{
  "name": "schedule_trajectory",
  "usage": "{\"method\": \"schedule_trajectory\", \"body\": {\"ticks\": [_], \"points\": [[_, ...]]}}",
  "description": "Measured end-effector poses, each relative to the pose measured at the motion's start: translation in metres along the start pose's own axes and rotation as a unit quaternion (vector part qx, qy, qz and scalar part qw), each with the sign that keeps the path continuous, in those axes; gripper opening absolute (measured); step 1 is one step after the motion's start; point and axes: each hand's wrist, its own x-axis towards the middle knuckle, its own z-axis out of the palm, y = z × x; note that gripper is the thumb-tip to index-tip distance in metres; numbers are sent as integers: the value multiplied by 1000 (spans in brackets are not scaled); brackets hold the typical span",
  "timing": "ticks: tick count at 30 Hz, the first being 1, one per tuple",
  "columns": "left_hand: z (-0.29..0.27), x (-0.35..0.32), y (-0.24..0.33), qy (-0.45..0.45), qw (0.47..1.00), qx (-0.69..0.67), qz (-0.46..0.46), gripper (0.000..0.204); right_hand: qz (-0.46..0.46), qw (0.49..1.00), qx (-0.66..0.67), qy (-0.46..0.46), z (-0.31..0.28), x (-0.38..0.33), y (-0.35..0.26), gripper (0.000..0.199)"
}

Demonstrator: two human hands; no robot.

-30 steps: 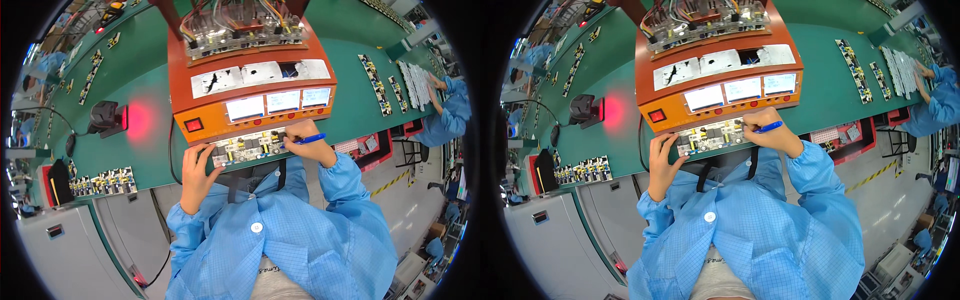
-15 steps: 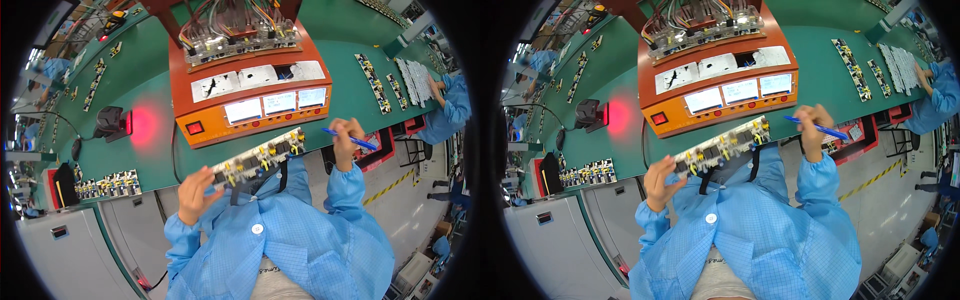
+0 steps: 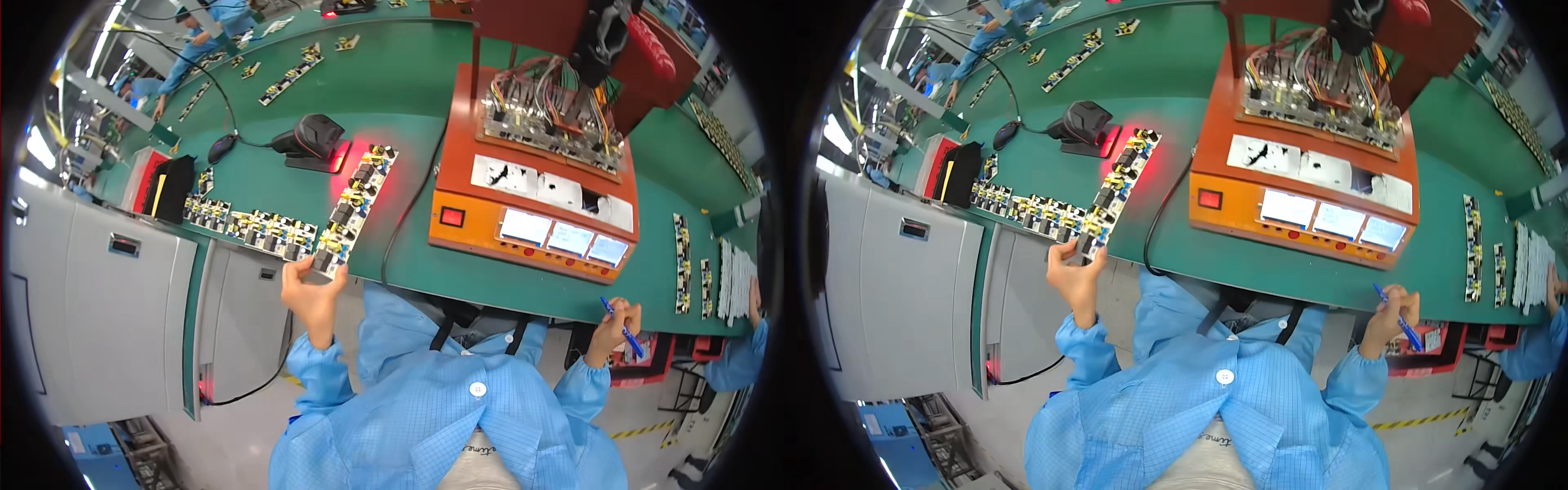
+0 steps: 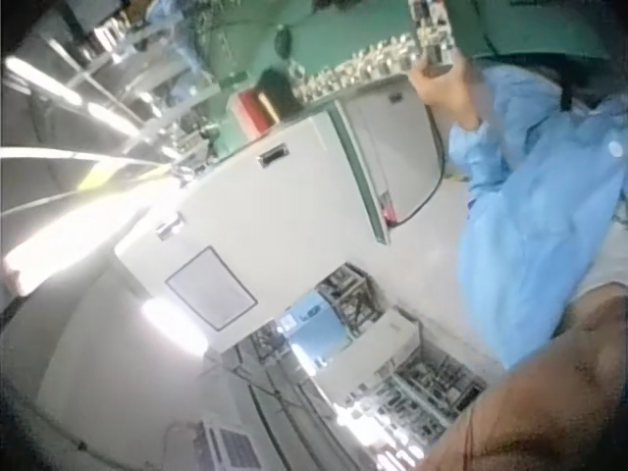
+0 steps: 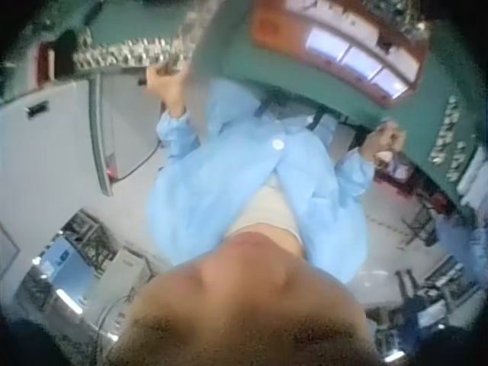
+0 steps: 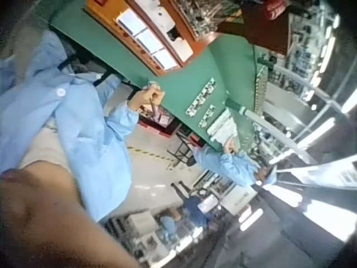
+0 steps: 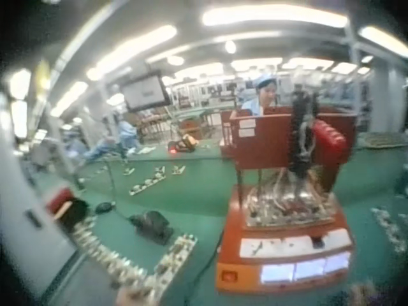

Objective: Test and inspect printed circuit boards using a specialized testing machine on a production line.

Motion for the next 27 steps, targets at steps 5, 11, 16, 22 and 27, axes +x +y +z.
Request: {"method": "schedule_trajectory", "body": {"ticks": [5,11,16,22,27], "points": [[27,9,-17,43,998,50,-7,45,-55,998,2,-35,6,4,-3,28],[14,-4,-23,30,998,36,-50,45,22,997,-73,-25,-2,-10,7,26],[24,3,-25,40,996,69,-34,44,13,992,-125,-23,-1,-14,22,28],[77,42,-8,17,996,48,67,44,-71,971,-230,5,-1,-17,21,22],[67,43,9,-15,989,112,94,53,-85,974,-211,-15,20,-9,15,24]]}}
